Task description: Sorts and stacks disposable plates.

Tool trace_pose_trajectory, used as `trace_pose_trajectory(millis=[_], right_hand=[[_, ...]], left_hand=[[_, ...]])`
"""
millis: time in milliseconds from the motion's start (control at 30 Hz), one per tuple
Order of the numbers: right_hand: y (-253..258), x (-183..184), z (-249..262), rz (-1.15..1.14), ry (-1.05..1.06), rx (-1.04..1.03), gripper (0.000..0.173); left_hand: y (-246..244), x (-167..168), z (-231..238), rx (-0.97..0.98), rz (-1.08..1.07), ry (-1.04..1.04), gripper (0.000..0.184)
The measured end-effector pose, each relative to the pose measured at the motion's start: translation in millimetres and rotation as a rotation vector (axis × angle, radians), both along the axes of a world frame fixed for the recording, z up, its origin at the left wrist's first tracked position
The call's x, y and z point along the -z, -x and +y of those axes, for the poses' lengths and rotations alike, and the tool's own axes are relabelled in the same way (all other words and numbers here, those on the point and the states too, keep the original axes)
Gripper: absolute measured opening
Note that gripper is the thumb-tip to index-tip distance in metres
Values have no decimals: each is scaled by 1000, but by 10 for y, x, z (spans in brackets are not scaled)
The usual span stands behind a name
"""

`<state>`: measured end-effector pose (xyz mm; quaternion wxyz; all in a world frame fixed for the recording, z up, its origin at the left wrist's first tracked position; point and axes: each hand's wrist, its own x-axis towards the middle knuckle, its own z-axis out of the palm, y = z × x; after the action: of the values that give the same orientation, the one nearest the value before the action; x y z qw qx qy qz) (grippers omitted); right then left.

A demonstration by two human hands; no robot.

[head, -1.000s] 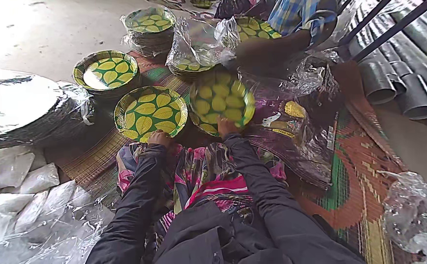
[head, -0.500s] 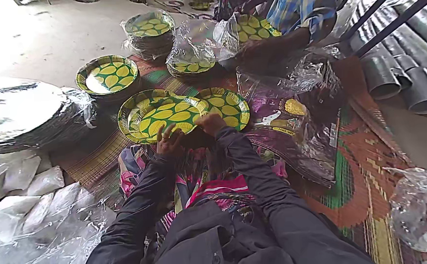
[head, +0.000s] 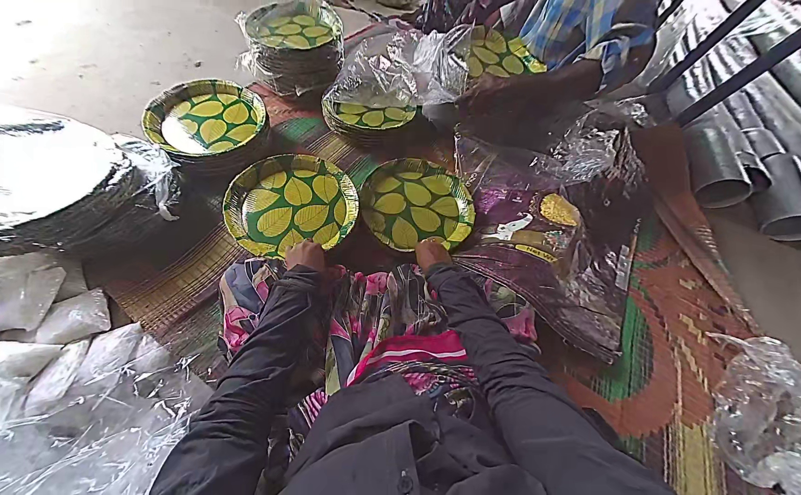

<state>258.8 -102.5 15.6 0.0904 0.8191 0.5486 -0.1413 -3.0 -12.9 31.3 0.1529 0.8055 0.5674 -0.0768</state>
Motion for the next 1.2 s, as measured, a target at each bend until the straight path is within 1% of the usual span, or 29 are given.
trace_pose_trajectory(millis=[67,133,167,233,267,300,333,367,400,433,467,500,533,567,600,633,667,733,767,800,833,900,933,1000,1033,1067,1133,1167,1200], right_hand=[[-71,16,37,58,32,-13,33],[-105,-57,48,155,10,-20,51],[-73,-145,63,187,-69,-29,63],[73,-311,102,169,-336,-109,86],[174,-380,117,131,-459,-174,95],[276,-434,137,96,-574,-263,100],[371,-477,170,65,-663,-379,102],[455,-508,225,52,-727,-506,98],[538,-542,285,55,-762,-617,87],[621,-600,330,78,-747,-689,69],[689,-672,358,114,-719,-723,49],[740,-736,376,107,-698,-722,35],[764,-741,402,64,-758,-704,29],[767,-722,428,0,-873,-649,24],[742,-731,453,-68,-960,-556,23],[683,-729,461,-118,-1017,-445,27],[584,-711,464,-145,-1021,-337,33],[333,-618,459,-144,-886,-144,43],[219,-539,439,-130,-761,-54,44],[130,-450,396,-99,-594,32,44],[56,-354,337,-53,-399,94,42],[-98,-115,230,52,-45,105,40],[-169,-20,235,86,73,72,47],[-243,-65,261,149,181,-18,55],[-235,-119,223,175,150,-32,58],[-187,-189,176,184,36,-29,65],[5,-382,185,136,-362,-97,95],[123,-502,197,103,-527,-187,104],[241,-602,196,93,-638,-302,103]], left_hand=[[46,36,51,-2,-48,5,29],[88,35,51,-28,-85,36,31],[104,7,62,-47,-115,31,32],[121,-52,50,-90,-186,-27,31],[130,-51,9,-94,-244,-110,29],[150,-4,-28,-50,-345,-262,27],[177,90,-39,55,-498,-476,23],[191,157,-45,192,-639,-680,19],[193,197,-63,312,-738,-863,17],[182,225,-90,385,-795,-1020,16],[164,236,-133,409,-840,-1123,16],[143,239,-159,363,-868,-1206,16],[137,240,-154,275,-864,-1265,16],[141,232,-110,183,-822,-1316,25],[143,214,-49,100,-775,-1304,39],[159,215,-22,58,-731,-1203,50],[179,212,-27,55,-692,-1004,60],[176,171,-10,42,-512,-517,71],[146,167,17,22,-368,-318,69],[100,155,37,4,-231,-171,60],[53,143,53,0,-144,-105,47],[-2,143,76,2,-51,-104,31],[0,86,71,-17,-54,-93,27],[37,10,27,-38,-156,-185,29],[60,24,-42,-30,-235,-293,30],[83,57,-96,7,-324,-437,28],[118,73,-125,192,-538,-684,23],[115,86,-151,310,-624,-753,21],[102,138,-170,422,-688,-835,19]])
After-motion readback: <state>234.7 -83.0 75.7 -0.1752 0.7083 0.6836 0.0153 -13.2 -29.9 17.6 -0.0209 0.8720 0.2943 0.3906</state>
